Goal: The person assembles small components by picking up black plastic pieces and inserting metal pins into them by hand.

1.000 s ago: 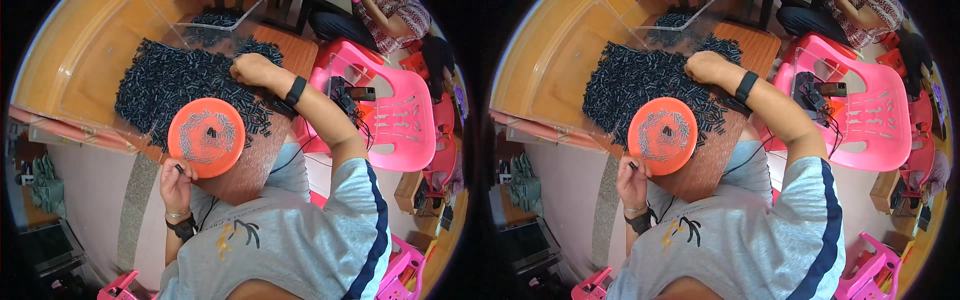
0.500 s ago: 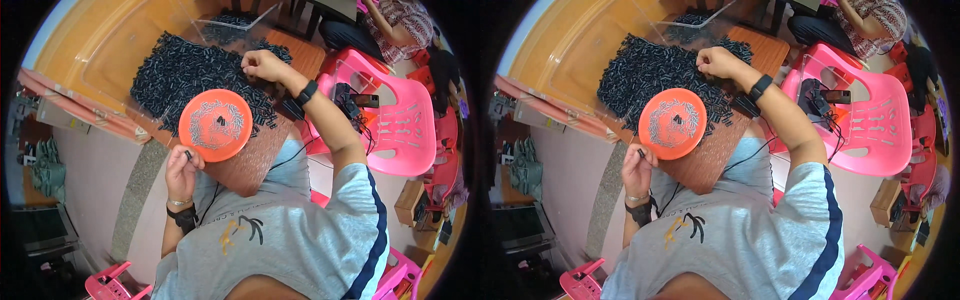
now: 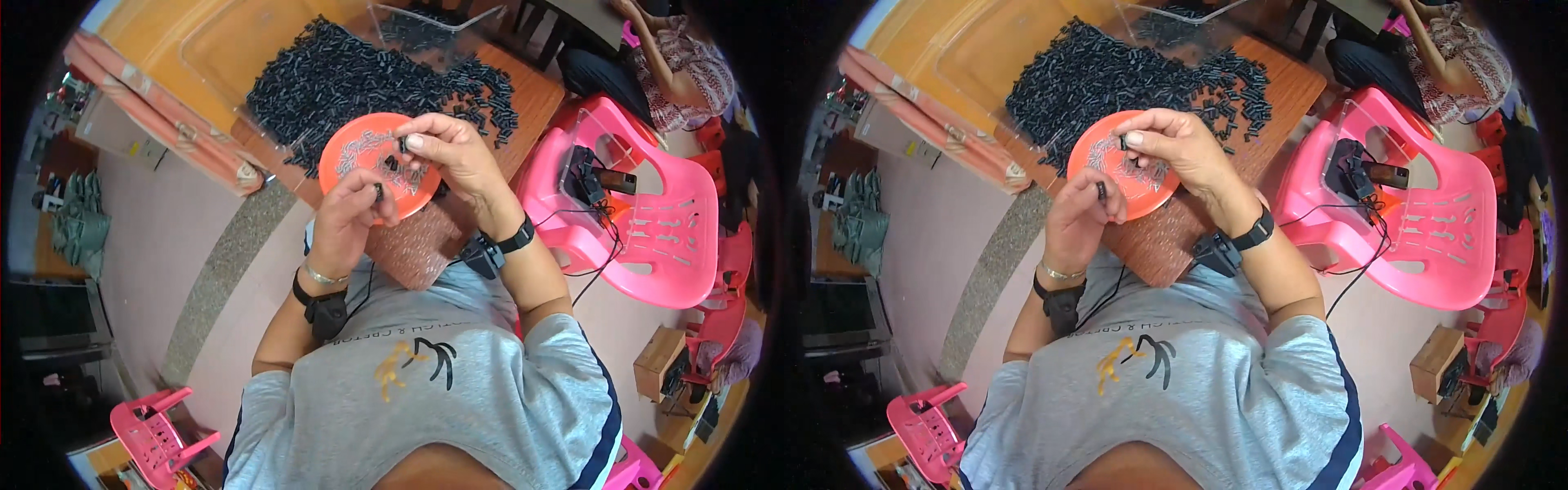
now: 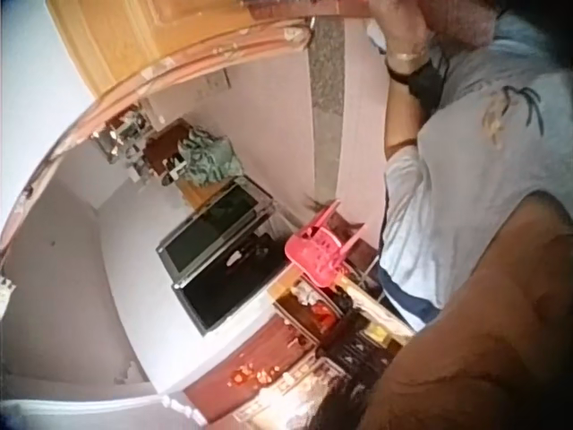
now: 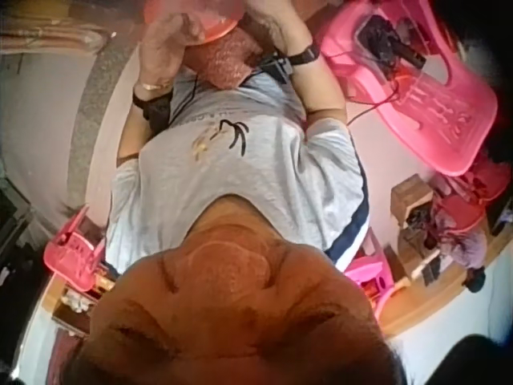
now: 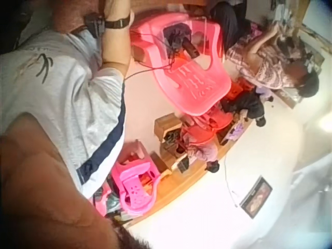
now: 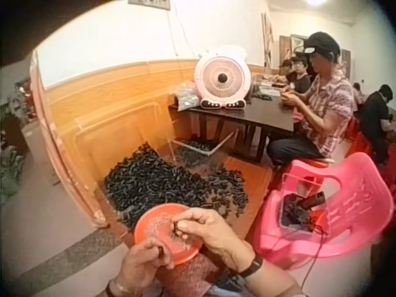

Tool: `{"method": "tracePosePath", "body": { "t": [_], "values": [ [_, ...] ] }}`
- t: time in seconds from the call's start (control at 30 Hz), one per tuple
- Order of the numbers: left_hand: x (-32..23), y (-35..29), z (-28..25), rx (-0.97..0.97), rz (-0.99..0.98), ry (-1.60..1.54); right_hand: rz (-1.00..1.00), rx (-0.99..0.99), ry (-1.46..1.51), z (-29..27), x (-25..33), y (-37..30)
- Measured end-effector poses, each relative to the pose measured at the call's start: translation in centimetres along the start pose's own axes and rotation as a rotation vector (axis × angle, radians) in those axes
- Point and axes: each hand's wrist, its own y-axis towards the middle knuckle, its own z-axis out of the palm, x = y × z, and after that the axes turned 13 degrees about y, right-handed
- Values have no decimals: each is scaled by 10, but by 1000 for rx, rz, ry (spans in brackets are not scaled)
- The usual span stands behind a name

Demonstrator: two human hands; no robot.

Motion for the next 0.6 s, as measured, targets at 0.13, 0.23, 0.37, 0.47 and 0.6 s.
{"method": "tracePosePath", "body": {
  "t": [0.13, 0.23, 0.37, 0.47, 0.6],
  "values": [
    [2, 0, 0, -2, 5, 4, 68, 6, 81, 6, -18, -8],
    [4, 0, 1, -39, -9, 23, 60, 40, 78, 7, -23, -11],
    [13, 2, -1, -5, -9, 17, 62, 30, 68, 10, -22, -15],
    [16, 4, 2, 7, -25, 12, -12, -13, 43, 10, -26, -15],
    [13, 5, 8, 3, -39, -4, 1, 100, 82, 12, -23, -21]
  ]
}}
